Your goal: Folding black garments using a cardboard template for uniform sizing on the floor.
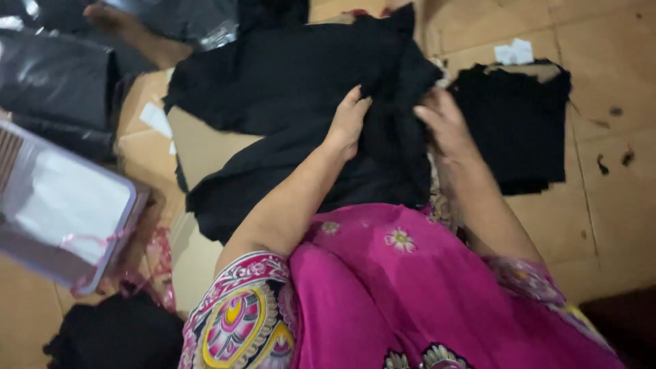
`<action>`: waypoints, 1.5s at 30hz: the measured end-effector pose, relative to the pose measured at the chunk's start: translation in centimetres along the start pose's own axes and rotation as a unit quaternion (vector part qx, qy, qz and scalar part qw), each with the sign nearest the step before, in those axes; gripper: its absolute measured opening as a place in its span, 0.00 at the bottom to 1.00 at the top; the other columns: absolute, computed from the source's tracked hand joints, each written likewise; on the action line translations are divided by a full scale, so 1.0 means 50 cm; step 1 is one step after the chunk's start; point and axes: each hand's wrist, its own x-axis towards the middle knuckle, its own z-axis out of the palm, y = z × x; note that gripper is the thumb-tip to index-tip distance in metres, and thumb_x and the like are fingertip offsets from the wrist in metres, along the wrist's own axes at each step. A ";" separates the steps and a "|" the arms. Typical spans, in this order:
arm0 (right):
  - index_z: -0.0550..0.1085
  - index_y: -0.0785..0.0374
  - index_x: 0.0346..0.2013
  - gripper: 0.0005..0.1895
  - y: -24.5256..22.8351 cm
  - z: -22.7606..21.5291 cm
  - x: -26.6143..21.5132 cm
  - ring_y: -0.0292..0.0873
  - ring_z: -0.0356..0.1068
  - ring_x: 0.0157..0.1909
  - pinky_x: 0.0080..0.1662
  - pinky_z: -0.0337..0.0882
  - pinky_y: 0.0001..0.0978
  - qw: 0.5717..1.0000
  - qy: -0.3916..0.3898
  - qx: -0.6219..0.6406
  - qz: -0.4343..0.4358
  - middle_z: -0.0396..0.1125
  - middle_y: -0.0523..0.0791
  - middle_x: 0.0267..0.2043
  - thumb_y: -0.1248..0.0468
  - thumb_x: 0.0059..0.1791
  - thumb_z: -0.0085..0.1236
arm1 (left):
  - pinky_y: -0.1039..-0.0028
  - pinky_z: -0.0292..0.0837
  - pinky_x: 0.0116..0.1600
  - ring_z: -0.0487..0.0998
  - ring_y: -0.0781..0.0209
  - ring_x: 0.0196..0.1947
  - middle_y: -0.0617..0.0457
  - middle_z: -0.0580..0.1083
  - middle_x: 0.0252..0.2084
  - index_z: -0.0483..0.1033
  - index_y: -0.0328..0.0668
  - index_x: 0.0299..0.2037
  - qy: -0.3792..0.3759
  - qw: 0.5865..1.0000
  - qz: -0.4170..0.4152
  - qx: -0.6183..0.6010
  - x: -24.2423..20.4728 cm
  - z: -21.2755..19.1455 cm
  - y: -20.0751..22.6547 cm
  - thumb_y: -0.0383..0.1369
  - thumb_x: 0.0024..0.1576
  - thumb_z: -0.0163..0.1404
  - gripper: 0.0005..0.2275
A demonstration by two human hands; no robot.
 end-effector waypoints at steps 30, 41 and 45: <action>0.69 0.65 0.66 0.22 -0.023 -0.148 -0.126 0.51 0.68 0.60 0.53 0.72 0.43 0.931 0.054 -0.358 -0.055 0.64 0.55 0.62 0.73 0.56 0.56 | 0.48 0.58 0.73 0.62 0.25 0.69 0.22 0.61 0.67 0.53 0.25 0.73 0.254 0.740 0.345 0.518 -0.275 -0.553 0.293 0.17 0.55 0.58 0.36; 0.69 0.64 0.65 0.27 -0.064 0.255 -0.084 0.57 0.65 0.67 0.64 0.66 0.49 0.836 -0.164 -0.469 -0.231 0.65 0.56 0.66 0.58 0.52 0.58 | 0.46 0.33 0.77 0.45 0.49 0.80 0.45 0.51 0.80 0.55 0.48 0.77 0.111 0.554 0.125 0.816 -0.319 -0.454 0.245 0.55 0.62 0.41 0.35; 0.62 0.57 0.73 0.35 0.062 0.255 -0.021 0.49 0.72 0.60 0.51 0.79 0.38 0.914 -0.154 -0.370 -0.063 0.63 0.53 0.68 0.59 0.52 0.60 | 0.45 0.39 0.76 0.47 0.47 0.79 0.45 0.50 0.80 0.54 0.48 0.78 0.148 0.563 0.128 0.803 -0.322 -0.484 0.220 0.54 0.64 0.40 0.33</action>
